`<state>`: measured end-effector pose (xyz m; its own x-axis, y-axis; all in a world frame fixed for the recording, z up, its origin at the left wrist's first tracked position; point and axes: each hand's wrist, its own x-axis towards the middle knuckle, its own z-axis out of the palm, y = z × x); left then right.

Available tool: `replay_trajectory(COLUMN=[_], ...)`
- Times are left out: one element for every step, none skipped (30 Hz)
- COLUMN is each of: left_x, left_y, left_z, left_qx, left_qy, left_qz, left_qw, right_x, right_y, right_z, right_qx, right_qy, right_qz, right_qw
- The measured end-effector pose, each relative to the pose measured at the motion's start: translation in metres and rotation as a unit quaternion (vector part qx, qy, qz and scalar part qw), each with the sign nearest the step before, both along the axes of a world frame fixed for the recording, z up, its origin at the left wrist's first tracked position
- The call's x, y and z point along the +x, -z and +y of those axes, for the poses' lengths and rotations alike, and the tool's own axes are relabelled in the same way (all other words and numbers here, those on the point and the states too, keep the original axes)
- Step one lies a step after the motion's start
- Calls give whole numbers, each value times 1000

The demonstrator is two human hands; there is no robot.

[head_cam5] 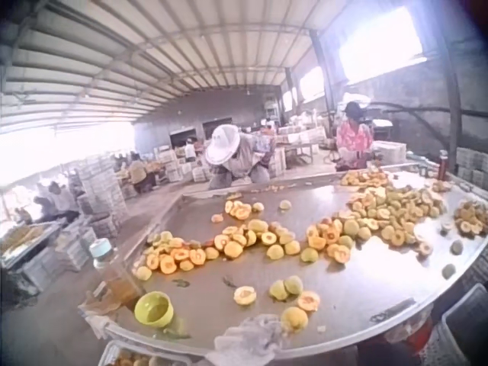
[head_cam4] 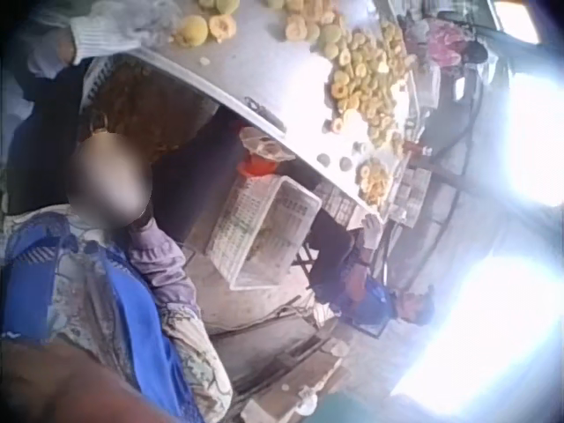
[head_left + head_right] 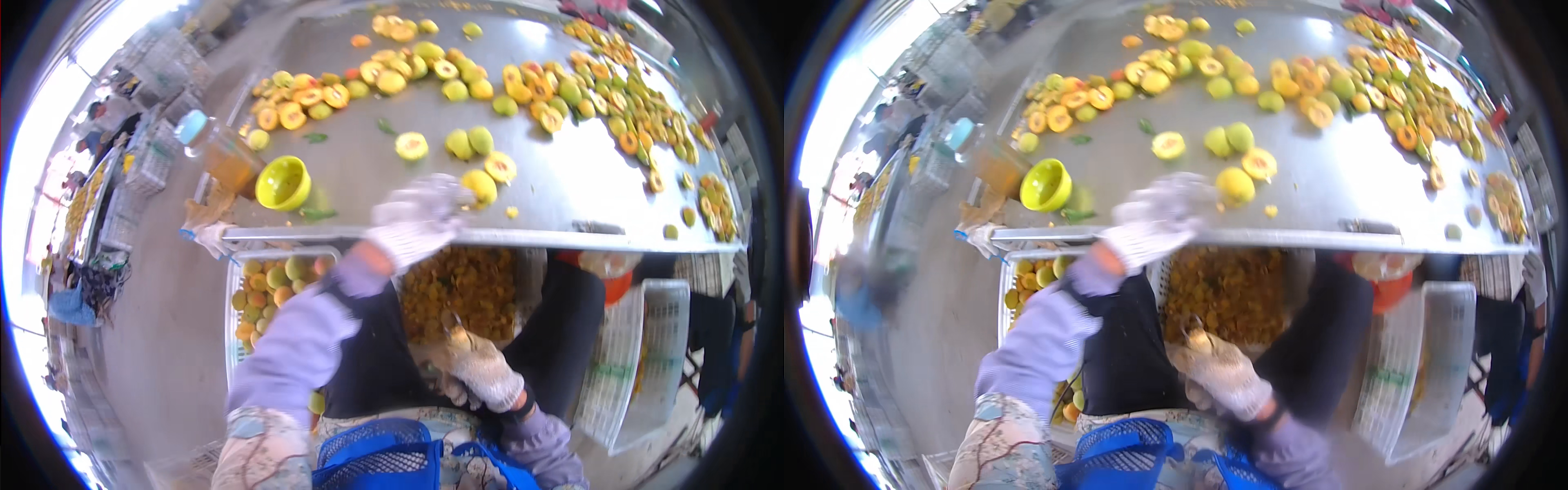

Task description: The recorder peels and prepares apricots or similar fruit using a small tool, then sorts them into crates and moves the crates.

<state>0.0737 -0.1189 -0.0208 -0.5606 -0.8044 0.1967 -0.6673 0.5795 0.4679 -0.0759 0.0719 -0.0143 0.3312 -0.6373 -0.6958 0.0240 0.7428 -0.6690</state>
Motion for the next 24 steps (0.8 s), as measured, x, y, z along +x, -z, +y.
replay_trajectory(left_x=[-23, -46, -69, -86, -97, -98, -98, -96, -91, -86, -82, -76, -71, -66, -60, -52, -45, -36, -30, -30, -30, -28, -26, -27], left_y=[7, 21, 30, 30, 30, 25, 19, 16, 14, 12, 11, 15, 17, 20, 25, 31, 28, 18, 10, 10, 9, 4, -7, 0], left_z=[-16, -29, -40, -35, -29, -32, -36, -36, -36, -35, -35, -32, -31, -29, -25, -18, -6, 9, 25, 45, 65, 80, 97, 106], left_qx=[3, -3, -6, 24, 57, 47, 97, 151, 147, 151, 153, 161, 156, 271, 371, 429, 429, 458, 484, 477, 473, 471, 519, 478], left_qy=[7, -2, -5, -23, -41, -56, -48, -36, -47, -38, -28, -70, -77, -88, -95, -45, -45, 24, 93, 72, 51, 68, 45, 75], left_qz=[-23, -60, -93, -107, -120, -121, -162, -202, -204, -177, -148, -58, -57, 128, 307, 418, 416, 439, 459, 492, 525, 528, 501, 481], left_qw=[1000, 998, 996, 994, 990, 990, 981, 967, 967, 972, 977, 983, 983, 950, 871, 800, 800, 773, 740, 724, 706, 703, 692, 731], right_x=[-1, -3, -9, -14, -16, -16, -16, -16, -16, -16, -17, -17, -17, -17, -17, -17, -18, -18, -19, -18, -17, -16, -18, -21], right_y=[-7, -5, -1, 7, 6, 2, -1, -2, -3, -2, 0, 3, 4, 3, 1, 0, 2, 4, 6, 7, 9, 11, 22, 36], right_z=[-1, 1, 4, 11, 10, 8, 6, 5, 5, 5, 7, 11, 12, 13, 15, 16, 18, 18, 18, 18, 20, 22, 25, 26], right_qx=[3, -4, -6, -15, 10, 7, 3, -4, -7, -10, -17, -36, -56, -58, -58, -58, -58, -67, -76, -79, -91, -102, -98, -161], right_qy=[2, 19, 41, 75, 79, 80, 80, 71, 82, 94, 87, 106, 125, 121, 118, 114, 115, 110, 105, 102, 98, 94, 97, 93], right_qz=[24, 0, -21, -15, 36, 38, 39, 35, 37, 39, 38, 28, 17, 15, 11, 7, 5, 11, 16, 15, 31, 47, 48, 58], right_qw=[1000, 1000, 999, 997, 996, 996, 996, 997, 996, 995, 995, 993, 990, 991, 991, 992, 992, 992, 991, 992, 991, 989, 989, 981])
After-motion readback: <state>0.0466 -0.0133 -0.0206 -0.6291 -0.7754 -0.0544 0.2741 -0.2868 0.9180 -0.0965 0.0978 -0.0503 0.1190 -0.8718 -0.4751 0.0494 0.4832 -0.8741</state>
